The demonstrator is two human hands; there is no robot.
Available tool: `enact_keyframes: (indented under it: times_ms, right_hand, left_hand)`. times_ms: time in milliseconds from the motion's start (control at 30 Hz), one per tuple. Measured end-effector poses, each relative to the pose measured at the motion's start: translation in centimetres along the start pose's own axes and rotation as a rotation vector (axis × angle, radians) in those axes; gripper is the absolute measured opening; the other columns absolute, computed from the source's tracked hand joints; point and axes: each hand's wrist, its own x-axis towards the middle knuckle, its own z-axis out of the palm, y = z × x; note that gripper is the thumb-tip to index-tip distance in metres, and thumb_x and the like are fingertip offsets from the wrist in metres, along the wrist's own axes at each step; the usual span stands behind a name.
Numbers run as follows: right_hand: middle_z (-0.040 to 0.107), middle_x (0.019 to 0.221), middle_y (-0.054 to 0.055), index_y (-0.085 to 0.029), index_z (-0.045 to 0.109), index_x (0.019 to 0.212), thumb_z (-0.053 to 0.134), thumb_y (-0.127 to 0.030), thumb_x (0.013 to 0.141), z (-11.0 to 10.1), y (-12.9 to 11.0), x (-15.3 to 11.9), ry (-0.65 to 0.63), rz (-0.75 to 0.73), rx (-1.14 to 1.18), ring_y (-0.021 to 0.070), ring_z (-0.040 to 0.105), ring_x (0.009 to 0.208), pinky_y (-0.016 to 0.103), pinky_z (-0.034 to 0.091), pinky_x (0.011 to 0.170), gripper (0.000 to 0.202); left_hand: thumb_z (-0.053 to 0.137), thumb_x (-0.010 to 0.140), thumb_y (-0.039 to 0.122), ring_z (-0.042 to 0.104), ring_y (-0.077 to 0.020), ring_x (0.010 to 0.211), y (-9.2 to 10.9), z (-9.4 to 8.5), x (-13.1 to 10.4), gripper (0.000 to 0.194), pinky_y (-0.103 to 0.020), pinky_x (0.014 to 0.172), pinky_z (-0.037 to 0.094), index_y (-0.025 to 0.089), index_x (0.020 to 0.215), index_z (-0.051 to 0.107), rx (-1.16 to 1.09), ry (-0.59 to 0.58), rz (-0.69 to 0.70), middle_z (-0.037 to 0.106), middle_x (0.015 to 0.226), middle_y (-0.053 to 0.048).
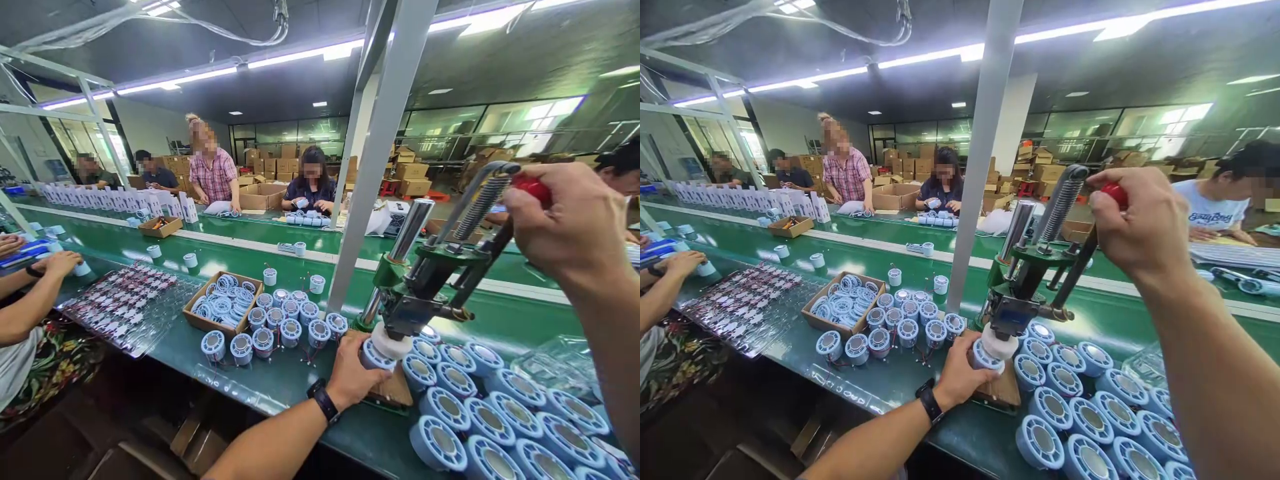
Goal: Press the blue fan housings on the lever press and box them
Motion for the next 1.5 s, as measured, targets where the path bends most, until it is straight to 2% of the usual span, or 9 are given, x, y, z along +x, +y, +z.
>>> enact_keyframes:
  times_ms: [100, 233, 433, 667, 833, 967, 1167, 1300, 1500]
  right_hand:
    - [0.047, 0.143, 0.016, -0.016, 0.050, 0.141, 0.036, -0.061, 0.097, -2.1, -2.3, -4.9, 0.027, 0.091, 0.152, 0.0278, 0.041, 0.138, 0.053, 0.035, 0.110, 0.065]
    - [0.060, 0.127, 0.007, -0.045, 0.050, 0.136, 0.051, -0.038, 0.093, -2.4, -7.9, -15.4, 0.130, 0.115, 0.378, 0.0262, 0.053, 0.126, 0.053, 0.044, 0.105, 0.043]
    - [0.058, 0.123, 0.011, -0.024, 0.059, 0.121, 0.045, -0.026, 0.094, 6.3, -14.5, -28.1, -0.321, 0.073, 0.531, 0.0254, 0.060, 0.113, 0.045, 0.054, 0.092, 0.031]
    - [0.022, 0.157, 0.016, -0.025, 0.046, 0.147, 0.070, -0.033, 0.080, 12.3, -16.8, -27.5, -0.791, 0.082, 0.226, 0.0419, 0.015, 0.147, 0.055, 0.026, 0.116, 0.071]
    - [0.025, 0.156, 0.018, -0.025, 0.047, 0.146, 0.063, -0.025, 0.085, 13.0, -17.1, -26.9, -0.874, 0.097, 0.214, 0.0390, 0.018, 0.148, 0.049, 0.027, 0.117, 0.062]
    - [0.028, 0.155, 0.015, -0.028, 0.049, 0.144, 0.065, -0.023, 0.083, 12.6, -16.7, -27.4, -0.864, 0.057, 0.253, 0.0357, 0.020, 0.148, 0.047, 0.028, 0.117, 0.063]
    - [0.036, 0.151, 0.015, -0.024, 0.055, 0.138, 0.058, -0.042, 0.092, 12.8, -17.3, -25.1, -0.861, 0.121, 0.285, 0.0350, 0.028, 0.144, 0.051, 0.030, 0.115, 0.049]
    - [0.048, 0.143, 0.012, -0.024, 0.060, 0.133, 0.046, -0.035, 0.099, 13.9, -17.4, -24.8, -0.791, 0.222, 0.294, 0.0307, 0.040, 0.137, 0.051, 0.032, 0.114, 0.039]
    - [0.057, 0.133, 0.007, -0.030, 0.065, 0.124, 0.053, -0.028, 0.092, 15.8, -16.8, -26.2, -0.684, 0.277, 0.406, 0.0290, 0.048, 0.129, 0.051, 0.035, 0.112, 0.035]
  left_hand:
    - [0.082, 0.066, 0.017, 0.055, -0.0252, 0.109, 0.7, -3.3, -3.1, 0.052, -0.038, 0.100, 0.046, 0.024, 0.114, 0.065, 0.216, 0.041, -0.004, 0.060, 0.112, -0.005]
    - [0.073, 0.070, 0.013, 0.058, -0.0258, 0.108, -1.1, -6.0, -5.3, 0.057, -0.037, 0.099, 0.048, 0.025, 0.124, 0.060, 0.410, 0.081, -0.142, 0.054, 0.117, -0.007]
    - [0.052, 0.087, 0.012, 0.054, -0.0245, 0.123, -2.0, -7.7, -5.5, 0.053, -0.040, 0.107, 0.046, 0.024, 0.139, 0.047, 0.508, 0.123, 0.005, 0.048, 0.136, -0.010]
    - [0.044, 0.084, 0.003, 0.030, -0.0358, 0.144, -2.0, -10.5, -2.2, 0.058, -0.057, 0.117, 0.032, 0.014, 0.141, 0.048, 1.029, 0.077, 0.137, 0.041, 0.149, -0.017]
    - [0.042, 0.086, 0.006, 0.032, -0.0386, 0.143, -3.8, -9.9, -2.5, 0.048, -0.058, 0.115, 0.032, 0.009, 0.132, 0.056, 1.156, -0.011, 0.139, 0.039, 0.150, -0.021]
    - [0.043, 0.085, 0.007, 0.037, -0.0346, 0.141, -2.1, -11.4, -2.8, 0.050, -0.052, 0.115, 0.036, 0.012, 0.133, 0.055, 1.086, -0.085, 0.214, 0.041, 0.149, -0.019]
    - [0.045, 0.094, 0.010, 0.047, -0.0274, 0.131, 3.2, -17.3, 10.8, 0.039, -0.047, 0.114, 0.035, 0.012, 0.132, 0.053, 1.006, -0.112, 0.179, 0.054, 0.135, -0.014]
    - [0.063, 0.093, 0.031, 0.060, -0.0238, 0.108, 1.5, -18.8, 19.6, 0.030, -0.048, 0.095, 0.052, 0.013, 0.116, 0.060, 1.044, -0.144, 0.070, 0.061, 0.119, -0.010]
    - [0.063, 0.093, 0.036, 0.064, -0.0177, 0.088, -2.5, -17.1, 24.5, 0.027, -0.035, 0.077, 0.057, 0.013, 0.107, 0.062, 1.023, -0.225, 0.095, 0.064, 0.102, -0.006]
